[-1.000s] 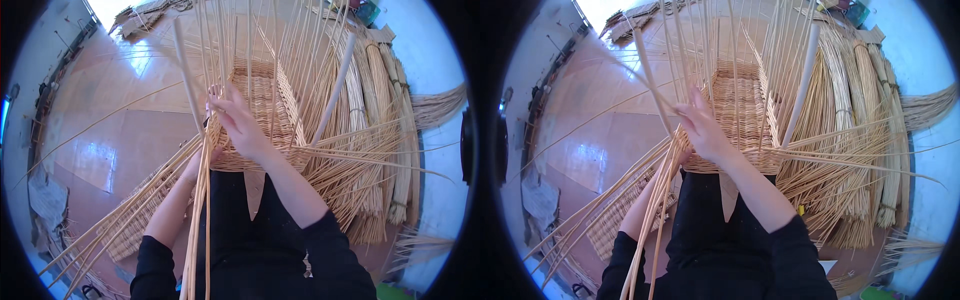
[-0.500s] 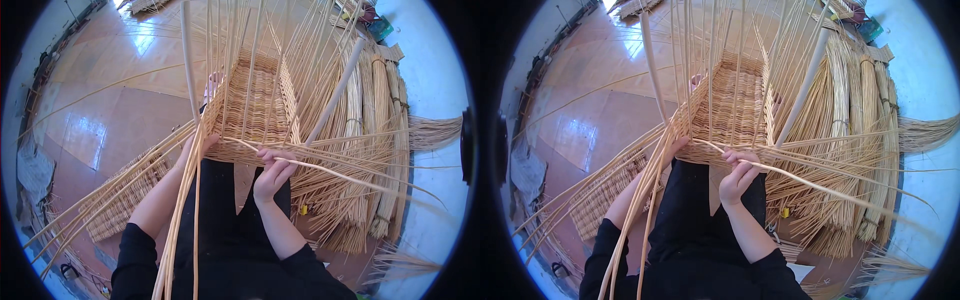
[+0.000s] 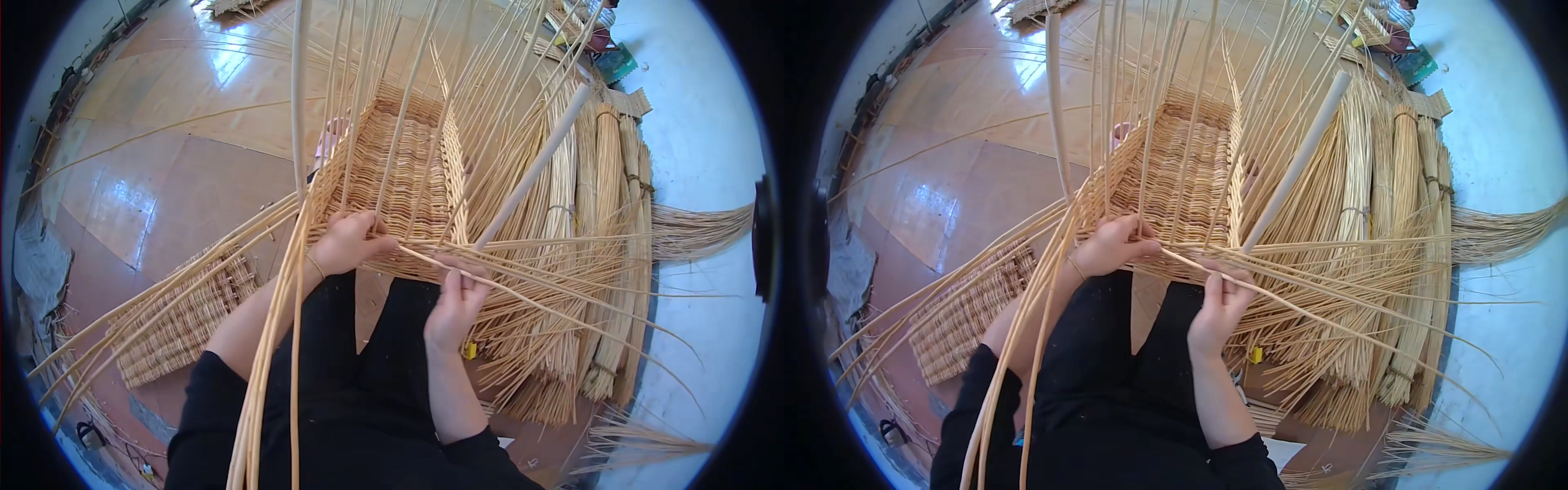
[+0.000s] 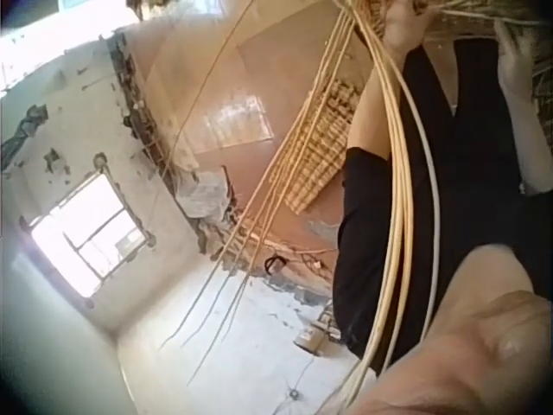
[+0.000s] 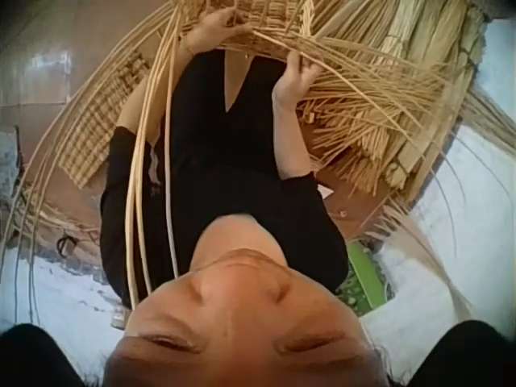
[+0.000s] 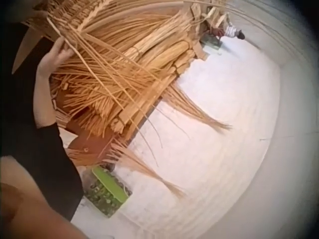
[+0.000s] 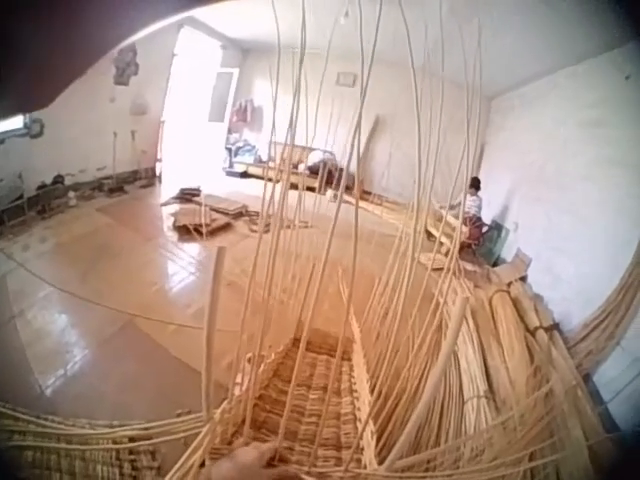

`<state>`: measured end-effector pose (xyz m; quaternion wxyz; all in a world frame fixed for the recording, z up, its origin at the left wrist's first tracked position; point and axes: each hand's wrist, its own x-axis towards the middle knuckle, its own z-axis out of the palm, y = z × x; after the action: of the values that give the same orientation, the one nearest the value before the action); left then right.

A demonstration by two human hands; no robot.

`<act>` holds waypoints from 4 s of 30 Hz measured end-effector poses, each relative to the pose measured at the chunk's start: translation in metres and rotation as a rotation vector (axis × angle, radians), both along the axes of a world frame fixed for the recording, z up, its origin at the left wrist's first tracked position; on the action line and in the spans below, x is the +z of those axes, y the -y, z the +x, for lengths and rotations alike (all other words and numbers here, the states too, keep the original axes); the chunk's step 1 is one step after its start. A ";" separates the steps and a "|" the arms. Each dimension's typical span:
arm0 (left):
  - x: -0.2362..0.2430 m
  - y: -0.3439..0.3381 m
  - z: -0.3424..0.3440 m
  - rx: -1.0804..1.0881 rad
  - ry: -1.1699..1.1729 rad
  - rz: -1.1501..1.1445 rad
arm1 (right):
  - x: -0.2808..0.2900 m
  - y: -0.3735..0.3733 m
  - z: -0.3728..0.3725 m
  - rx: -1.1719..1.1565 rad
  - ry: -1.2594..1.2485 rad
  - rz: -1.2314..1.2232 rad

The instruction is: Weaving a large rectangular basket using long wicker stalks.

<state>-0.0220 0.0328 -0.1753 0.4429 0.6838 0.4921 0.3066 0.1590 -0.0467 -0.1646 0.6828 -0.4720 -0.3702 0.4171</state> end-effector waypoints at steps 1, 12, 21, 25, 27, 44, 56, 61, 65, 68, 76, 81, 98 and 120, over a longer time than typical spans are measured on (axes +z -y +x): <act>-0.011 0.002 0.002 0.005 0.011 0.001 | 0.007 -0.002 0.010 -0.001 0.038 0.019; -0.003 0.006 0.025 0.347 0.053 -0.122 | 0.053 -0.076 0.000 0.034 0.404 0.243; 0.020 0.025 0.034 0.555 -0.100 0.324 | -0.003 -0.002 0.036 -0.109 -0.089 0.091; 0.035 0.027 0.075 0.254 0.061 0.361 | -0.001 0.012 0.048 -0.050 -0.289 0.010; 0.021 0.010 0.087 -0.015 -0.155 0.195 | 0.017 0.014 0.059 -0.178 -0.137 0.056; 0.014 0.009 0.110 0.220 -0.168 0.153 | 0.034 -0.041 0.090 0.085 1.651 -0.088; -0.048 0.061 -0.051 0.847 0.350 -0.019 | 0.044 0.023 0.003 0.378 0.873 0.419; -0.044 0.037 -0.044 0.733 0.419 -0.112 | 0.089 0.035 -0.114 0.323 0.837 0.764; -0.018 0.034 -0.029 0.617 0.418 -0.094 | 0.121 0.013 -0.127 0.237 0.999 0.670; -0.036 0.019 -0.091 0.281 -0.605 0.634 | 0.171 0.005 -0.108 0.270 0.845 0.612; 0.033 0.043 0.037 0.390 0.082 0.486 | 0.222 0.024 0.005 0.094 0.723 0.389; 0.070 0.079 0.069 0.414 0.251 0.432 | 0.205 0.026 0.032 0.197 0.882 0.286; 0.076 0.102 0.100 0.328 0.482 0.441 | 0.110 0.006 0.036 0.385 0.093 0.568; 0.221 0.153 0.072 0.170 0.326 1.124 | 0.209 0.048 -0.007 0.454 0.639 0.037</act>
<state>0.0497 -0.1199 0.0459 0.0561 0.7158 0.2329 0.6559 0.1525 -0.0944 0.0445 0.4318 -0.4717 -0.6666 0.3831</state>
